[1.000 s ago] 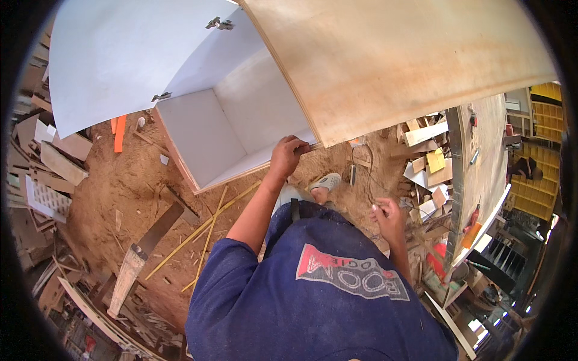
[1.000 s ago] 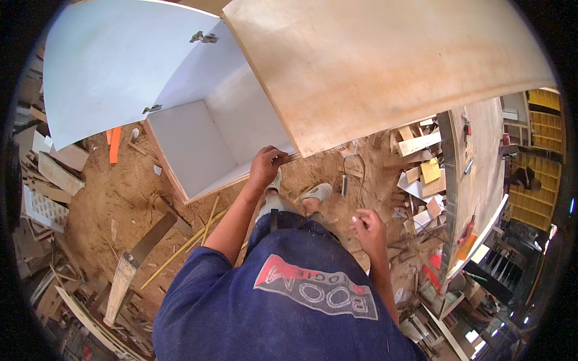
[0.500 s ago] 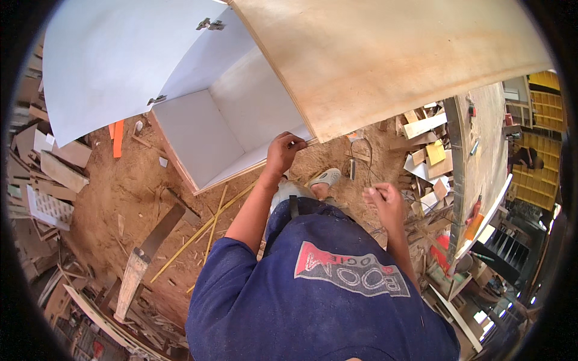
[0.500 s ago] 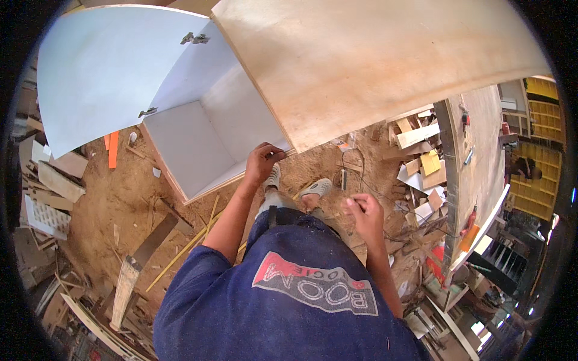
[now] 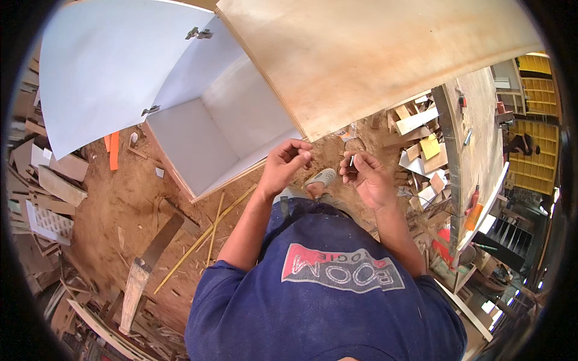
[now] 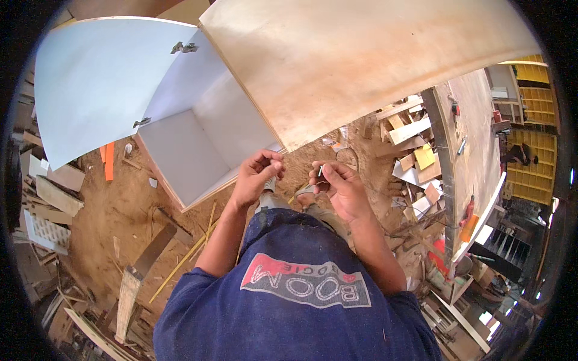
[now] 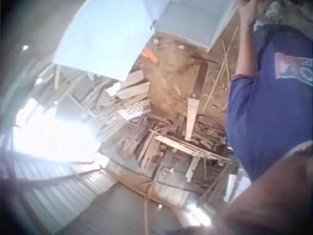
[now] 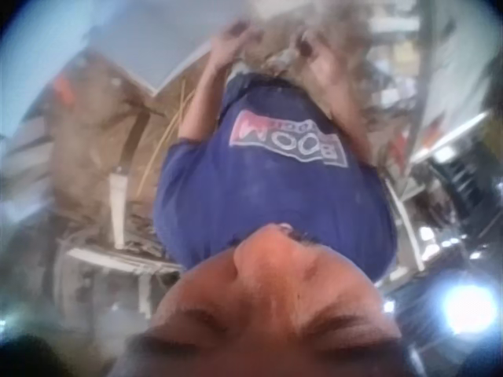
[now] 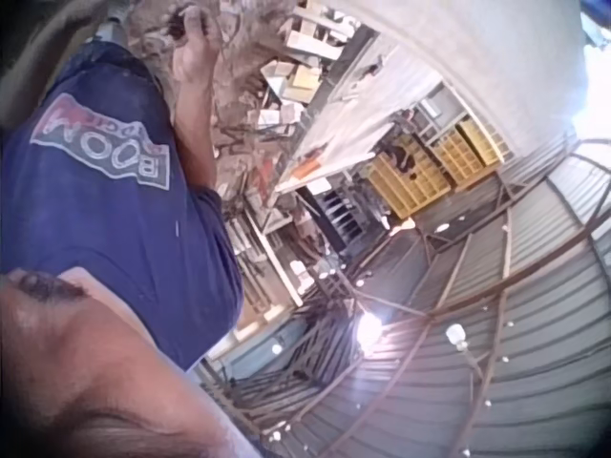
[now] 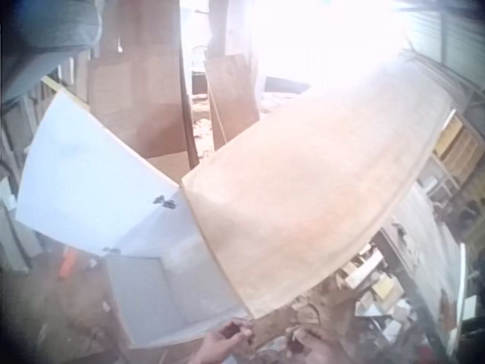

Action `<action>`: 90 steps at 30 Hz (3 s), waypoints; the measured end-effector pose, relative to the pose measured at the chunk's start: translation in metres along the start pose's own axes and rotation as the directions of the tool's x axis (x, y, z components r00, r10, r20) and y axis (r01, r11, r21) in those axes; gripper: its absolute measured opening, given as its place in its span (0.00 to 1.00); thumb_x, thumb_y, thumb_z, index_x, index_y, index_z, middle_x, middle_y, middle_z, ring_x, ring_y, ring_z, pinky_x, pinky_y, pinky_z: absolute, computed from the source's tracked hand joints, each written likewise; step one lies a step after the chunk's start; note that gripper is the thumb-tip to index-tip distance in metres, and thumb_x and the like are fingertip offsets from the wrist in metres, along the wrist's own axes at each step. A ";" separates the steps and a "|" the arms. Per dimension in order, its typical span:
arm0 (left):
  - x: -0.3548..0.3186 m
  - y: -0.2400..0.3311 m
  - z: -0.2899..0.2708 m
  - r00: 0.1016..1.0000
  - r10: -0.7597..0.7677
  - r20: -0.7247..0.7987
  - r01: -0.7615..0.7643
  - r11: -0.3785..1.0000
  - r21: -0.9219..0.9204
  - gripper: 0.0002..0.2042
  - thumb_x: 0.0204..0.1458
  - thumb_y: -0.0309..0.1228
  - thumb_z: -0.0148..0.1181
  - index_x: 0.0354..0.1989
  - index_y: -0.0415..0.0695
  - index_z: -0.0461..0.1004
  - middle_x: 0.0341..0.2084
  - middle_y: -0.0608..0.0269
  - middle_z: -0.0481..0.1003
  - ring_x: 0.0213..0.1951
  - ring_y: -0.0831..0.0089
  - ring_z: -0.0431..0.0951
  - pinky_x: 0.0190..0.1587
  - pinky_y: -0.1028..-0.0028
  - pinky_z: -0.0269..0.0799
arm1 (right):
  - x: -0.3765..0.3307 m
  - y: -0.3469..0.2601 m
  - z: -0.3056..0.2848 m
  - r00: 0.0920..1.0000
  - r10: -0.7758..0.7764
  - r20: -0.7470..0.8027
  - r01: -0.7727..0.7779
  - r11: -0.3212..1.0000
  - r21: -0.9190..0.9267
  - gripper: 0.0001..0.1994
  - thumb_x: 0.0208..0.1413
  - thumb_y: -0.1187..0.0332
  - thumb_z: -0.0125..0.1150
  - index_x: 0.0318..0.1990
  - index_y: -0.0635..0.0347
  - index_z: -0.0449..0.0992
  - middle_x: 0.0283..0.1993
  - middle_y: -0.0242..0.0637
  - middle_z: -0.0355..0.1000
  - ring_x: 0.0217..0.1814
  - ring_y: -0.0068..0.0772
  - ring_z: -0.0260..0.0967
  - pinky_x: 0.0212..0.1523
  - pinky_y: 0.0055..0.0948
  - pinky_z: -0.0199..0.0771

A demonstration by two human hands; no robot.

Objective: The person assembles a wooden cabinet by installing a hinge on the inside of the door using a power drill and then tightening the hinge screws with a screwdriver.

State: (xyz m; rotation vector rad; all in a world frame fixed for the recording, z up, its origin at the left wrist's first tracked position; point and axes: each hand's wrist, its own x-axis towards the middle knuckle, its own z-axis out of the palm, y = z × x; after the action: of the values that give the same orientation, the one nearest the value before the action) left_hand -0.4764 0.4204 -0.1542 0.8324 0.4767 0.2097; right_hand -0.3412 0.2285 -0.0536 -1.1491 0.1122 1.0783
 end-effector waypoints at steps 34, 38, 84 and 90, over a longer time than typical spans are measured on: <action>-0.007 -0.093 0.217 0.855 -0.415 0.312 0.388 0.910 0.147 0.02 0.64 0.26 0.61 0.42 0.43 0.75 0.37 0.63 0.78 0.37 0.73 0.79 0.44 0.70 0.78 | -0.185 -0.003 -0.215 0.789 -0.472 -0.394 0.271 0.842 -0.467 0.12 0.65 0.68 0.66 0.51 0.67 0.82 0.36 0.26 0.77 0.36 0.14 0.69 0.38 0.20 0.70; 0.001 -0.164 0.284 0.794 -0.435 0.425 0.388 0.900 0.197 0.02 0.63 0.25 0.62 0.41 0.43 0.75 0.36 0.64 0.78 0.37 0.72 0.80 0.43 0.70 0.78 | -0.255 0.000 -0.289 0.654 -0.530 -0.540 0.301 0.837 -0.456 0.14 0.65 0.65 0.66 0.51 0.66 0.82 0.34 0.26 0.77 0.35 0.14 0.68 0.36 0.22 0.69; 0.070 -0.479 0.878 0.972 -0.086 0.218 0.094 0.995 -0.029 0.04 0.63 0.25 0.57 0.44 0.41 0.74 0.39 0.57 0.79 0.39 0.69 0.80 0.49 0.63 0.80 | -0.370 -0.217 -1.206 0.040 -0.325 -0.945 -0.179 0.928 -0.327 0.39 0.45 0.48 0.75 0.59 0.68 0.70 0.55 0.56 0.75 0.59 0.52 0.75 0.60 0.42 0.75; 0.054 -0.537 0.905 0.997 -0.078 -0.009 0.078 0.997 -0.011 0.04 0.64 0.27 0.56 0.45 0.43 0.73 0.38 0.60 0.78 0.39 0.70 0.79 0.48 0.65 0.78 | -0.360 -0.228 -1.223 -0.062 -0.402 -0.913 -0.442 0.831 -0.336 0.36 0.43 0.54 0.77 0.55 0.67 0.68 0.53 0.60 0.73 0.57 0.62 0.73 0.58 0.54 0.74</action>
State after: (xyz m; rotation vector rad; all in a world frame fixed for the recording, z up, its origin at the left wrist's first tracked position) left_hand 0.0063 -0.5108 -0.0538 0.8015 0.5156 0.1444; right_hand 0.1632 -0.9467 -0.2568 -2.3973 1.1263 -0.1361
